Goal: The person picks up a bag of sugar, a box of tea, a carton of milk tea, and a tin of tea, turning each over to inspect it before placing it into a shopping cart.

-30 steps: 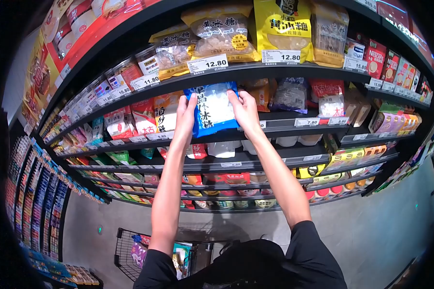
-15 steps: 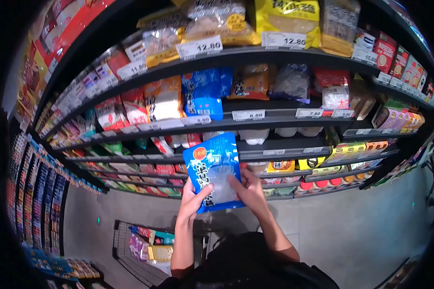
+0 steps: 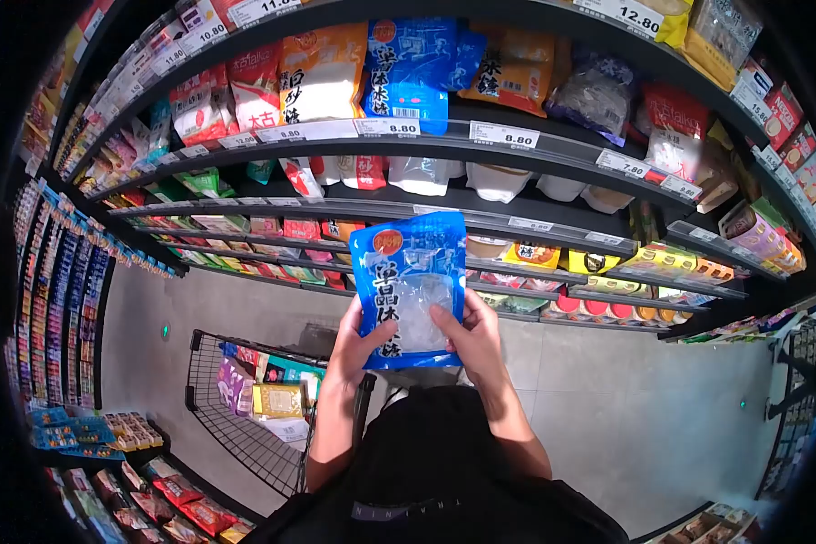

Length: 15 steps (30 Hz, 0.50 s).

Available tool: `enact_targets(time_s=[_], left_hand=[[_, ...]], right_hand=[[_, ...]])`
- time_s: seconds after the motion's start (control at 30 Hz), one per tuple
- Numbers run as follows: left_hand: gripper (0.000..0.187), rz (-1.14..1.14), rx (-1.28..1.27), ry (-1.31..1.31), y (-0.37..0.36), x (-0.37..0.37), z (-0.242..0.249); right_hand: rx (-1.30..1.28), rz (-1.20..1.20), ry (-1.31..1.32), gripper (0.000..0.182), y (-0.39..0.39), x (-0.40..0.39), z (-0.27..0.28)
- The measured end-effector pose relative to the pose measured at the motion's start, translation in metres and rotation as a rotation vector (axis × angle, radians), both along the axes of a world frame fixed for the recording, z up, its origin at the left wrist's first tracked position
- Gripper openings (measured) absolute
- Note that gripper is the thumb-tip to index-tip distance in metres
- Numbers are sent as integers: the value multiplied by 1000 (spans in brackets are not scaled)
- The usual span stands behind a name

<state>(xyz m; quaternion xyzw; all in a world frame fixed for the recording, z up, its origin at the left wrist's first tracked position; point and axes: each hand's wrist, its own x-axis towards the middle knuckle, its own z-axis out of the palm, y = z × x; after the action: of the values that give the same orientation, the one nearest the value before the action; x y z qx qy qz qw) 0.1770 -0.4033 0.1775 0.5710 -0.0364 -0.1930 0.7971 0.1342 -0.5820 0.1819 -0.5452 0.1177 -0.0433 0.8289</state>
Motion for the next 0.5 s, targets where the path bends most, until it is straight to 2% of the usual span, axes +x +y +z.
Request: enact_targets(time_s=[0.17,0.5], left_hand=[[63,-49,11,65,0,-8,3],[53,-19,-22,40,2,-17,5]], right_hand=[[-20,-31,18,23,1,-10,3],[-10,19,1,30,-1,-17,3]])
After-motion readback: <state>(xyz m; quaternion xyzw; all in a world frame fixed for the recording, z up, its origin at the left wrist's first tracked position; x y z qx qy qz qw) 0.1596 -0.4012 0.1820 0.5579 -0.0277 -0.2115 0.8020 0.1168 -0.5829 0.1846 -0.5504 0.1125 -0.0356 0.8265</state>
